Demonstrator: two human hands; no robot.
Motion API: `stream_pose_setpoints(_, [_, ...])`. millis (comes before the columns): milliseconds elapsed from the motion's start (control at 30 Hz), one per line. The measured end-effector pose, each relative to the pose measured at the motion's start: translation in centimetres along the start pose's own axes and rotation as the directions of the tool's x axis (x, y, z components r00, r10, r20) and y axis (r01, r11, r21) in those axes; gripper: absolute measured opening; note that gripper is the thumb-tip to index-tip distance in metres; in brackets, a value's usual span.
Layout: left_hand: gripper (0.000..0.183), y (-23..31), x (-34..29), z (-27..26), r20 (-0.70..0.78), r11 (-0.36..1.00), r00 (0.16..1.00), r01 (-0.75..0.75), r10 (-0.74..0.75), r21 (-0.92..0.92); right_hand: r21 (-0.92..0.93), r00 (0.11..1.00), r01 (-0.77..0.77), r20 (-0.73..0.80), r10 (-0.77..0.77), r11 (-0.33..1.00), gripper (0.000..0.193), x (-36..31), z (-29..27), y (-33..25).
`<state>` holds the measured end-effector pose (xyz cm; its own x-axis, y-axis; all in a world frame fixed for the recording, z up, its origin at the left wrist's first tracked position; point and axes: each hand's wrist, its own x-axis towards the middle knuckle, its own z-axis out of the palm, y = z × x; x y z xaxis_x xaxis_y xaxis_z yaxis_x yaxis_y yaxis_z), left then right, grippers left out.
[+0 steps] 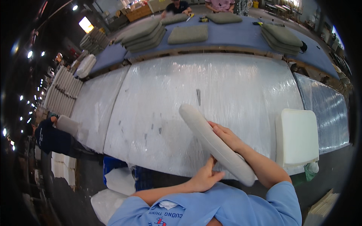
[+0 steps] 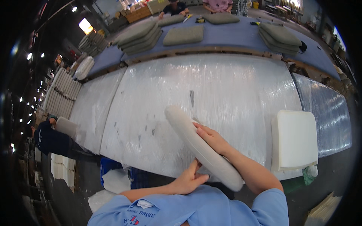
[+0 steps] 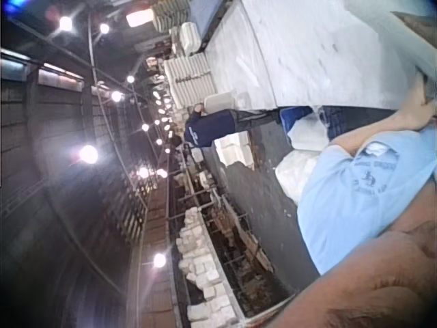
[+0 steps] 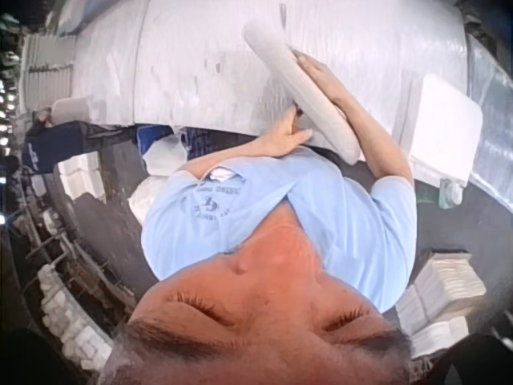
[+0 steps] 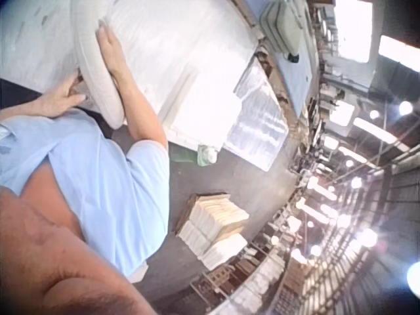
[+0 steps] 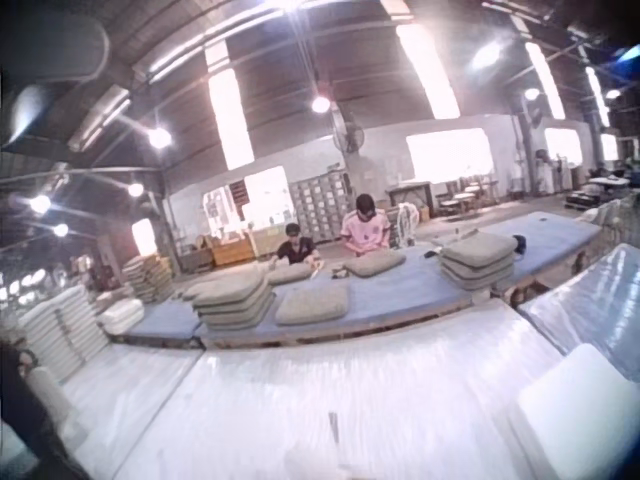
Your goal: The person folds a light-colored cushion cover around a foam insert by hand, repeatedly adjusting and smoothing the fabric to fit the insert. The person then stacks the finished cushion with others on a nearby pallet.
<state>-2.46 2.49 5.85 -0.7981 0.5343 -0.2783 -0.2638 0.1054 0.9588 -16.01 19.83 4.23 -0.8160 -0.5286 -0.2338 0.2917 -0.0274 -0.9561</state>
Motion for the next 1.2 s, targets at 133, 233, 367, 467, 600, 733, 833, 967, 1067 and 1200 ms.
stream_pose_setpoints(133, [0.054,8.9,-0.2,-5.8,0.656,0.856,0.707,-0.14,-0.265,0.497,-0.591,0.955,0.008,0.243,0.168,0.806,0.061,-5.1,-1.3,1.4])
stream_pose_setpoints(233, [0.043,11.7,-1.4,-9.8,0.418,0.942,0.907,-0.099,-0.047,0.322,-0.473,0.938,-0.069,0.268,0.218,0.878,0.049,-7.3,-1.7,3.9])
stream_pose_setpoints(367, [0.056,8.0,4.6,-13.2,0.221,0.674,0.938,0.017,-0.266,0.739,-0.527,0.955,-0.283,-0.082,0.284,0.801,0.037,-6.7,-7.2,6.8])
stream_pose_setpoints(467, [0.07,-0.2,8.5,-14.9,0.296,0.501,0.803,0.004,-0.517,0.866,-0.622,0.887,-0.462,-0.33,0.323,0.632,0.036,-4.7,-12.4,10.3])
stream_pose_setpoints(600, [0.08,-7.6,13.2,-14.5,0.401,0.436,0.727,-0.156,-0.557,0.887,-0.692,0.833,-0.548,-0.4,0.382,0.47,0.038,-0.9,-15.9,15.6])
stream_pose_setpoints(733, [0.078,-10.6,20.4,-11.9,0.335,0.402,0.68,-0.065,-0.652,0.913,-0.738,0.779,-0.602,-0.457,0.429,0.306,0.037,1.4,-16.4,20.3])
stream_pose_setpoints(833, [0.071,-13.5,23.6,-10.6,0.131,0.332,0.775,0.106,-0.618,0.937,-0.727,0.772,-0.605,-0.436,0.463,0.325,0.032,3.1,-13.8,21.0])
stream_pose_setpoints(967, [0.053,-15.7,26.3,-7.5,-0.008,0.31,0.92,0.14,-0.391,0.941,-0.665,0.839,-0.518,-0.519,0.164,0.538,0.02,0.6,-12.8,21.4])
stream_pose_setpoints(1067, [0.04,-17.5,26.4,-7.0,0.071,0.376,0.979,0.006,-0.189,0.927,-0.631,0.85,-0.47,-0.512,0.123,0.617,0.017,-0.5,-12.1,20.9])
stream_pose_setpoints(1200, [0.022,-18.2,26.3,-6.2,0.118,0.459,0.993,-0.11,0.011,0.882,-0.545,0.816,-0.517,-0.546,0.188,0.66,0.024,-0.5,-13.0,21.6])
